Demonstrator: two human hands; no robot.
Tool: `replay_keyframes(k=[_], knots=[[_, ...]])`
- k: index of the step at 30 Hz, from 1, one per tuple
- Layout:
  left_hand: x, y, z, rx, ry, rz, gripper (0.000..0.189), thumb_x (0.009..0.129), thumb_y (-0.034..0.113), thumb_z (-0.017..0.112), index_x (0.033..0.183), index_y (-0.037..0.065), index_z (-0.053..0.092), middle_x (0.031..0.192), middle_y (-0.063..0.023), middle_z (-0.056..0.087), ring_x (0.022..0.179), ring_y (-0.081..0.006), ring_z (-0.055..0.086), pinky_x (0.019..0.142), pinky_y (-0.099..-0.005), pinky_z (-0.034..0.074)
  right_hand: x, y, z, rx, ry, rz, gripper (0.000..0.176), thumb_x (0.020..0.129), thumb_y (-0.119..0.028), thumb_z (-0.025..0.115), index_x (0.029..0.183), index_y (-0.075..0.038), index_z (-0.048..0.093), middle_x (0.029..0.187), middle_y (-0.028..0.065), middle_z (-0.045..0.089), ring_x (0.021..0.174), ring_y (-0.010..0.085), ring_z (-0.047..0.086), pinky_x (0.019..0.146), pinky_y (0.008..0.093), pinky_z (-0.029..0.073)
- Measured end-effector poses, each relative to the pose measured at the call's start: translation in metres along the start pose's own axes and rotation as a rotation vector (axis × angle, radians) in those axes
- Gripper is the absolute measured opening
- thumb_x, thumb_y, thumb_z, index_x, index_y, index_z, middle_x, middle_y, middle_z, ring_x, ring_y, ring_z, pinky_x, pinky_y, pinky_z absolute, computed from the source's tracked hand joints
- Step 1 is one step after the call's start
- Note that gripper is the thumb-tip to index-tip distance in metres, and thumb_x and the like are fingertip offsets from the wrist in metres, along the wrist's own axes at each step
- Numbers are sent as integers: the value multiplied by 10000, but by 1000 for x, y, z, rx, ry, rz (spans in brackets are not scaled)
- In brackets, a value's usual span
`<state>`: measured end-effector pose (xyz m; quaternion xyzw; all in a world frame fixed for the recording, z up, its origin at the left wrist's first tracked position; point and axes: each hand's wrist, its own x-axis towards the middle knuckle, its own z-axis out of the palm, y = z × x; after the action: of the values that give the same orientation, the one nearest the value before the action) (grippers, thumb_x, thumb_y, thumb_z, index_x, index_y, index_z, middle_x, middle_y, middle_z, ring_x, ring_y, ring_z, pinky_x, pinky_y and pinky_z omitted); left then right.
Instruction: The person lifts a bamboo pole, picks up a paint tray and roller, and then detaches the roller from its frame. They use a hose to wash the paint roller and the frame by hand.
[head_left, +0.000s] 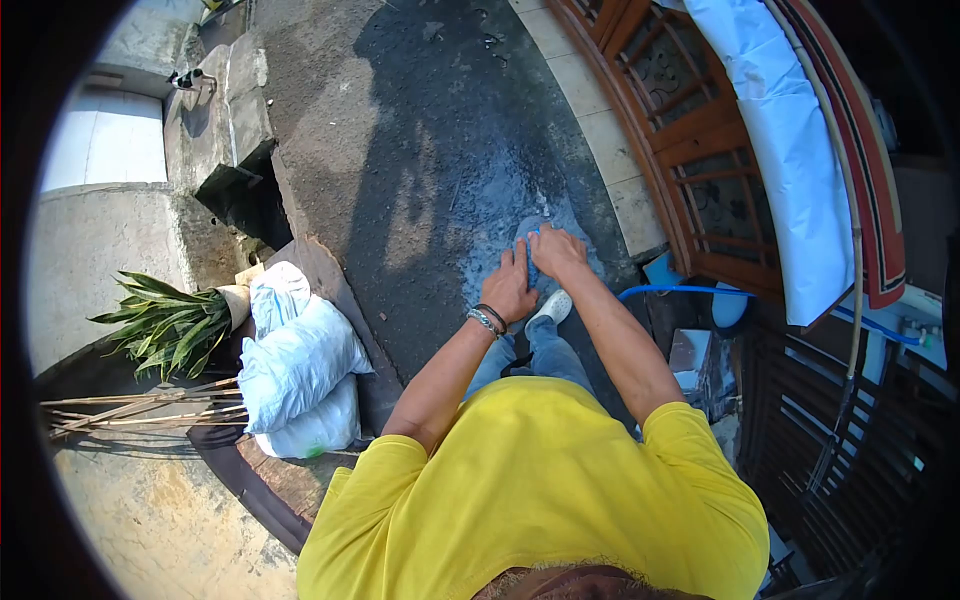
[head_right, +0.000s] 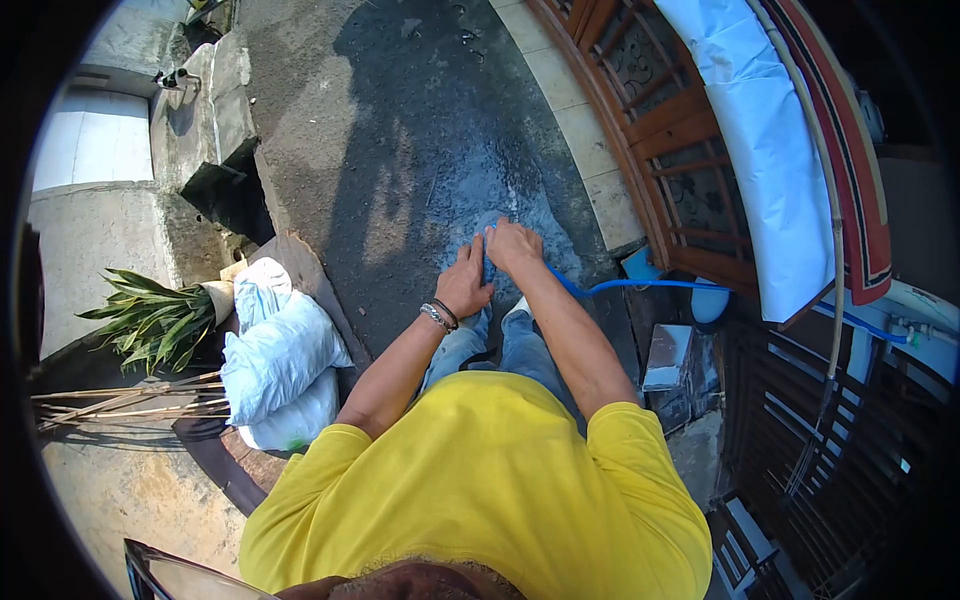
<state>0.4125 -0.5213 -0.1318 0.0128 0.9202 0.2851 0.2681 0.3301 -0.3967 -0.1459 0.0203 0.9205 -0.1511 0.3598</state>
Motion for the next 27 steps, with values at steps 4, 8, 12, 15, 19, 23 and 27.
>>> replay_keyframes(k=[4, 8, 12, 15, 19, 23, 27], knots=[[-10, -1, -6, 122, 48, -8, 956, 735, 164, 717, 1547, 28, 229, 1421, -287, 442, 1097, -423, 626, 848, -469, 564, 27, -1, -9, 67, -52, 44, 531, 1014, -436, 393, 1258, -23, 622, 1260, 244, 640, 1200, 424, 597, 1025, 507, 460], [-10, -15, -13, 155, 71, -10, 949, 737, 131, 699, 1556, 54, 225, 1446, -277, 429, 1099, -426, 624, 856, -479, 564, 45, -3, 17, 206, -4, 90, 550, 1012, -446, 381, 1261, -15, 616, 1272, 250, 631, 1222, 435, 577, 1042, 510, 443], [-15, -25, -18, 168, 130, 25, 930, 751, 128, 686, 1554, 42, 224, 1463, -251, 428, 1110, -419, 619, 836, -473, 575, 55, 7, 31, 391, -32, 0, 583, 1008, -478, 380, 1257, -2, 606, 1278, 264, 621, 1242, 455, 550, 1052, 509, 431], [-18, -26, -21, 176, 178, 60, 908, 759, 102, 674, 1547, 23, 230, 1461, -236, 436, 1085, -411, 622, 803, -460, 587, 40, 7, 14, 553, -141, 37, 690, 956, -571, 458, 1319, 7, 563, 1302, 281, 601, 1258, 456, 536, 1061, 492, 425], [-17, -30, -11, 278, 198, 130, 886, 751, 43, 654, 1535, 1, 244, 1454, -231, 447, 1020, -389, 636, 755, -436, 598, 29, 4, 19, 393, 13, -29, 865, 845, -658, 578, 1400, 3, 510, 1321, 298, 584, 1266, 429, 543, 1060, 459, 431], [-17, -27, -14, 356, 162, 147, 872, 755, 30, 639, 1534, 0, 247, 1459, -229, 446, 1025, -368, 639, 740, -423, 601, 32, 7, 24, 486, 51, 1, 872, 821, -660, 605, 1393, -5, 534, 1334, 302, 574, 1275, 431, 536, 1063, 450, 432], [-18, -32, -12, 260, 194, 173, 919, 740, 92, 685, 1541, 9, 242, 1449, -234, 451, 1047, -382, 638, 772, -436, 594, 40, 13, 38, 515, 168, 30, 803, 854, -629, 583, 1362, -8, 567, 1352, 298, 561, 1278, 436, 528, 1065, 460, 427]])
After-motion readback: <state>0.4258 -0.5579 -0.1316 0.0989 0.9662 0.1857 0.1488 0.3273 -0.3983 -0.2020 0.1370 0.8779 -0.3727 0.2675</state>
